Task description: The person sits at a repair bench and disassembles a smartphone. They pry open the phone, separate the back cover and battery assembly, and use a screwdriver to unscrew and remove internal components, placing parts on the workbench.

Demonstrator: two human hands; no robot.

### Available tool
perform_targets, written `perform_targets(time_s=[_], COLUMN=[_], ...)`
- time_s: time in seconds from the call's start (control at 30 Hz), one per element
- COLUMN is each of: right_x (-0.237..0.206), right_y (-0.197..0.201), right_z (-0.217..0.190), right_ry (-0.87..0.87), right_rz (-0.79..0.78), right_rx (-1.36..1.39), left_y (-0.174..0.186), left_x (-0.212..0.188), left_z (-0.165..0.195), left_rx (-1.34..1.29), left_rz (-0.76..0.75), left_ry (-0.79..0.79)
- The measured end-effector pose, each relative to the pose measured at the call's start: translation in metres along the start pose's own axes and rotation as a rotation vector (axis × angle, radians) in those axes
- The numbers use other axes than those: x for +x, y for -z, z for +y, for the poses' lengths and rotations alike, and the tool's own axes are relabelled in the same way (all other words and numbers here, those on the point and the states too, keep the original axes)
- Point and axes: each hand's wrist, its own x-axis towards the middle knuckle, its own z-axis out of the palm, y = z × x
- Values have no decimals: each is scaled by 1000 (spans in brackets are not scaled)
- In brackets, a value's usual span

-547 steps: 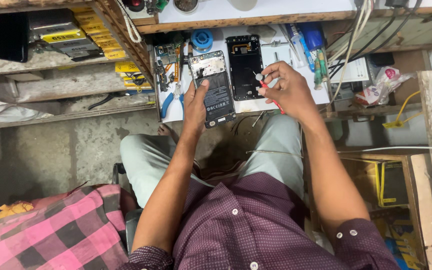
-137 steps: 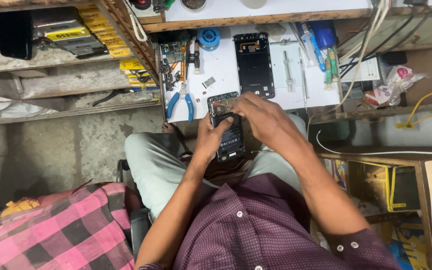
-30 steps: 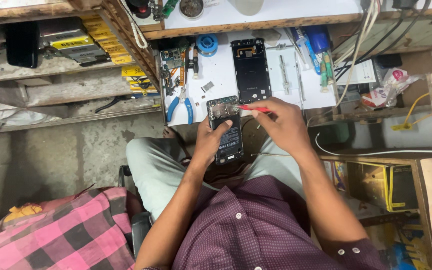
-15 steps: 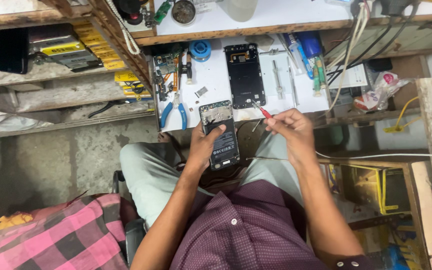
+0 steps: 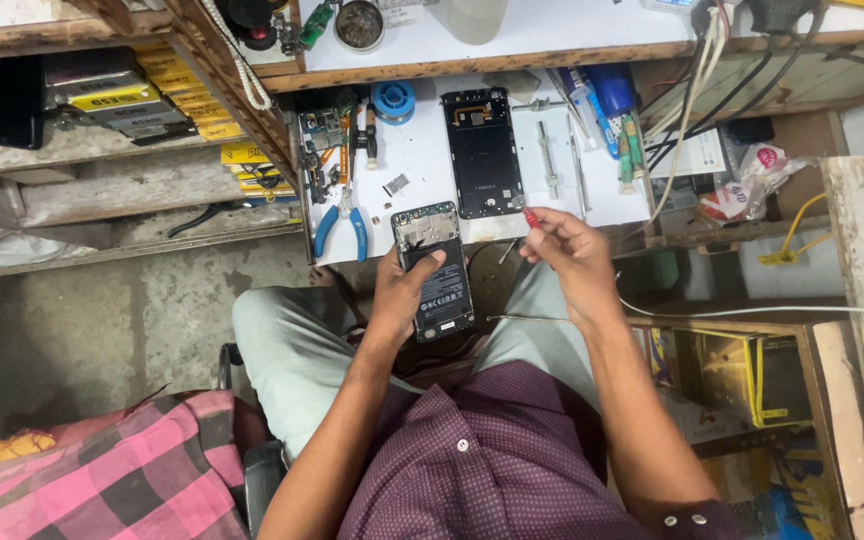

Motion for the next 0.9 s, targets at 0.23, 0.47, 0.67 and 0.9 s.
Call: perform_targets(time_s=[0.23,0.47,0.67,0.9], right_x=[22,29,32,35], right_y=[-1,-11,-18,-14], right_z=[-17,-65,-76,-63], right_ry=[92,178,260,263], right_rz=[-13,-164,-251,-329], right_rx=[-173,-424,-869,-921], left_y=[3,2,-1,-1], left_x=[4,4,3,6], left_z=[-4,-3,0,0], left_rx=[-6,-10,-28,-3], left_rz=[17,13,24,23], left_ry=[36,25,21,17])
